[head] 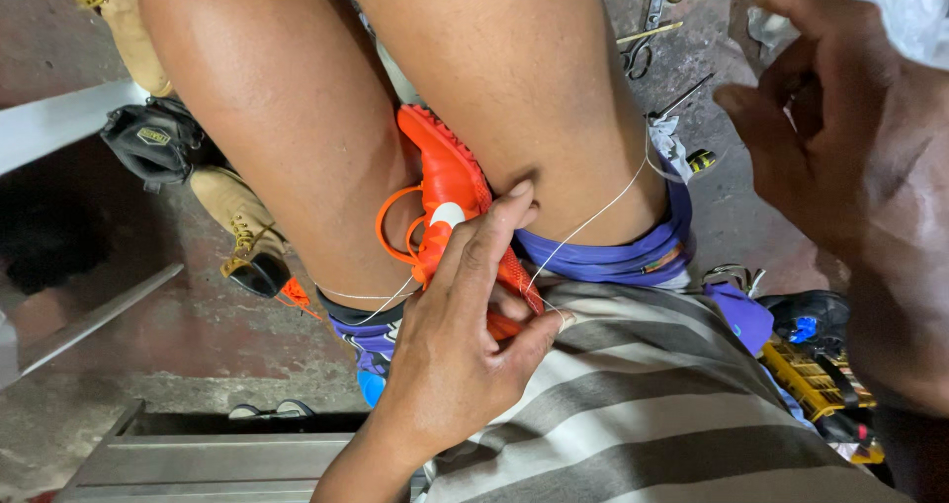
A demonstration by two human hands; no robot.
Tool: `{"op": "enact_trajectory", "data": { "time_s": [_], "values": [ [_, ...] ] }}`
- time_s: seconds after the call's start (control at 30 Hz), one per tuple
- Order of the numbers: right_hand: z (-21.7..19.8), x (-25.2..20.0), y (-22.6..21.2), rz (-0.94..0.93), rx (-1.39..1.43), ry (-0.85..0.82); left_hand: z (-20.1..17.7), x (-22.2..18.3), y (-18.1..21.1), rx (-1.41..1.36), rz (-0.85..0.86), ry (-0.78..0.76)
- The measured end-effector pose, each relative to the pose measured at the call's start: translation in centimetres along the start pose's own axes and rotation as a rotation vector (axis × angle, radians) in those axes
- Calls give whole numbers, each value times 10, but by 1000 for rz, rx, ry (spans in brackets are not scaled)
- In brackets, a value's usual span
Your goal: The person sews an orange athletic shoe with a needle and thread while holding it on their lap, pulling the thread taut after each stitch.
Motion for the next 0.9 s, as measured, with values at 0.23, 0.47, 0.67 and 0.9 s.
{"op": "enact_trajectory", "data": {
  "time_s": [0.23, 0.47, 0.67, 0.9],
  "values": [
    [66, -58, -39, -52, 23, -571, -6, 2, 3, -39, 9, 33],
    [82, -44, -83, 14, 598, -534, -21, -29, 8, 45, 298, 265],
    [87, -35, -96, 217, 960, -582, -68, -84, -26, 179, 275, 652],
    [119, -30, -98, 321, 476, -581, -41, -90, -47, 566, 273, 646]
  ]
}}
Point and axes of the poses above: each hand's wrist, its own x-axis towards the middle knuckle, its own z-axis out of the palm, y = z × x, the point moved 9 cm from there along x, towards the middle knuckle, and after that the axes turned 2 degrees about y, right-handed, at the moved point
